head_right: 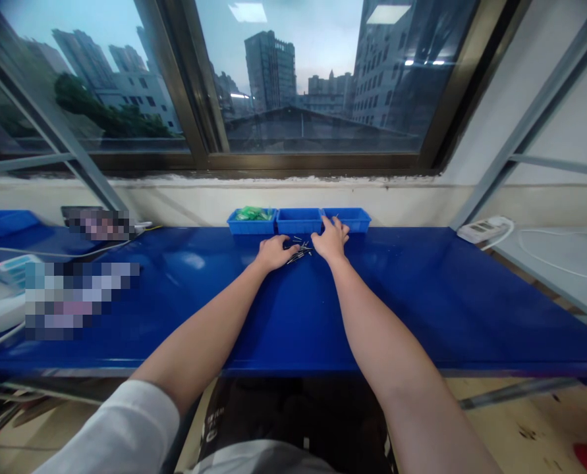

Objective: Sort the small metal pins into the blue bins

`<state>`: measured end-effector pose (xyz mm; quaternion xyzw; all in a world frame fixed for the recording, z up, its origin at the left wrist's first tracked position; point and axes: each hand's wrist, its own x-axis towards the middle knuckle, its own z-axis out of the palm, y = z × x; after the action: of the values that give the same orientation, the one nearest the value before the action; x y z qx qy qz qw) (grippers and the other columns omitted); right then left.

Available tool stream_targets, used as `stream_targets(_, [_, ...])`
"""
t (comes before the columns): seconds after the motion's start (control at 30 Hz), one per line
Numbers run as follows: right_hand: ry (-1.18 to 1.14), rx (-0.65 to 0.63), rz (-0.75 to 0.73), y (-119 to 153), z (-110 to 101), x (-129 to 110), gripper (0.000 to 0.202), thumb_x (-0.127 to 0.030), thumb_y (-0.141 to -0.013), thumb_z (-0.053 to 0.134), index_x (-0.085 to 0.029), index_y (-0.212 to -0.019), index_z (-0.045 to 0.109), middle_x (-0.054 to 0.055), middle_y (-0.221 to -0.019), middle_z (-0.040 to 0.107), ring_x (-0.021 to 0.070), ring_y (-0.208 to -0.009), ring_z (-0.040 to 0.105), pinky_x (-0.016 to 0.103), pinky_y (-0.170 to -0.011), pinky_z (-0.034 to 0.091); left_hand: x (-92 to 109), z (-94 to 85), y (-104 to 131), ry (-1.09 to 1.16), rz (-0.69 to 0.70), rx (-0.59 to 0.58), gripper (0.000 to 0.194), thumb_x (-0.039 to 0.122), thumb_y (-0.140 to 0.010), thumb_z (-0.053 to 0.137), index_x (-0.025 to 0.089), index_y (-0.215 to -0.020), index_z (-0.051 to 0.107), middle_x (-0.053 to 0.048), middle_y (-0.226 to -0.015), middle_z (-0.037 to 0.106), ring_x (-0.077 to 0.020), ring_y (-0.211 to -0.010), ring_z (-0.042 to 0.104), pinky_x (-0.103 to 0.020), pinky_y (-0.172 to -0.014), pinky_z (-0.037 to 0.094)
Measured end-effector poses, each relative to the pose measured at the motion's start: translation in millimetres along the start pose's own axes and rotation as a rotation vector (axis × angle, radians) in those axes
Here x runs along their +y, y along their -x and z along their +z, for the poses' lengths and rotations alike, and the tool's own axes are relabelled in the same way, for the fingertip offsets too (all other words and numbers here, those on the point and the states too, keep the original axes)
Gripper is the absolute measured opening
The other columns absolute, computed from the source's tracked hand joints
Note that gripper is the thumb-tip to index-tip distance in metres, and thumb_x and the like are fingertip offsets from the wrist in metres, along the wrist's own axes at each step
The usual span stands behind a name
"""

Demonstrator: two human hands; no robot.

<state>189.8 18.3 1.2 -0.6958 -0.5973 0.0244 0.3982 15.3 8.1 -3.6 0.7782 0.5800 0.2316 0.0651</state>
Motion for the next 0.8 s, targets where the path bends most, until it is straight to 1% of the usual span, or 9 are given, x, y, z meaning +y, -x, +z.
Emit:
stream_targets(0.07, [0.013,-0.04,-0.031,5,1,-3,0.05,-0.032,-0.072,0.058,-0.027,-0.122,0.06,0.01,-0.129,0.05,0.0344,-0.117,0.038,0.05,-0.095,0.037,0,0.3,0,-0.013,0.019,-0.023,0.061,0.065,-0.082,0.04,0.019,-0.118,0.058,-0.01,-0.123,0.06,-0.0271,-0.116,0.053,-0.042,-0.1,0.034])
stream_targets(0.17, [0.066,-0.17,-0.036,10,4,-4,0.045,-0.037,-0.072,0.06,-0.025,-0.115,0.065,0.013,-0.116,0.057,0.034,-0.113,0.045,0.047,-0.092,0.04,-1,1.8,0,-0.04,0.065,-0.078,0.065,0.068,-0.081,0.036,0.02,-0.12,0.057,-0.009,-0.126,0.059,-0.027,-0.119,0.051,-0.039,-0.101,0.034])
stream_targets(0.23, [0.094,-0.24,-0.054,13,6,-2,0.043,-0.041,-0.073,0.061,-0.024,-0.111,0.068,0.013,-0.114,0.06,0.0335,-0.111,0.048,0.046,-0.091,0.041,-1,3.7,0,-0.069,0.101,-0.123,0.069,0.07,-0.081,0.035,0.022,-0.125,0.054,-0.01,-0.134,0.052,-0.0278,-0.127,0.044,-0.041,-0.105,0.03])
stream_targets(0.33, [0.057,-0.296,-0.13,14,7,0,0.031,-0.04,-0.077,0.059,-0.025,-0.101,0.072,0.009,-0.107,0.066,0.0273,-0.107,0.055,0.039,-0.092,0.043,-3,7.3,0,-0.116,0.136,-0.179,0.077,0.073,-0.08,0.031,0.019,-0.133,0.046,-0.013,-0.144,0.039,-0.0307,-0.135,0.03,-0.048,-0.11,0.021])
stream_targets(0.43, [-0.014,-0.318,-0.186,15,5,0,0.023,-0.036,-0.079,0.06,-0.025,-0.094,0.073,0.005,-0.1,0.07,0.0213,-0.098,0.061,0.031,-0.09,0.044,-4,9.6,-1,-0.131,0.156,-0.21,0.081,0.074,-0.081,0.026,0.017,-0.136,0.042,-0.014,-0.146,0.035,-0.0318,-0.137,0.027,-0.049,-0.11,0.018])
stream_targets(0.5, [-0.037,-0.323,-0.189,14,4,0,0.021,-0.035,-0.078,0.062,-0.025,-0.093,0.073,0.004,-0.098,0.071,0.0199,-0.095,0.063,0.029,-0.088,0.045,-5,10.0,-2,-0.13,0.169,-0.218,0.079,0.074,-0.081,0.026,0.019,-0.135,0.042,-0.013,-0.146,0.036,-0.0312,-0.137,0.027,-0.048,-0.11,0.019])
stream_targets(0.63, [-0.062,-0.339,-0.163,13,7,0,0.019,-0.034,-0.076,0.065,-0.022,-0.089,0.072,0.005,-0.093,0.071,0.0181,-0.09,0.064,0.027,-0.083,0.046,-5,9.6,-2,-0.118,0.185,-0.213,0.074,0.074,-0.081,0.029,0.023,-0.132,0.045,-0.01,-0.143,0.041,-0.0306,-0.134,0.031,-0.046,-0.109,0.021])
stream_targets(0.8, [-0.16,-0.313,-0.139,10,12,5,0.023,-0.037,-0.07,0.07,-0.02,-0.085,0.069,0.005,-0.087,0.07,0.0174,-0.082,0.064,0.029,-0.078,0.047,-4,7.8,-1,-0.093,0.186,-0.213,0.073,0.072,-0.081,0.032,0.021,-0.131,0.047,-0.013,-0.141,0.043,-0.0313,-0.133,0.033,-0.046,-0.107,0.024])
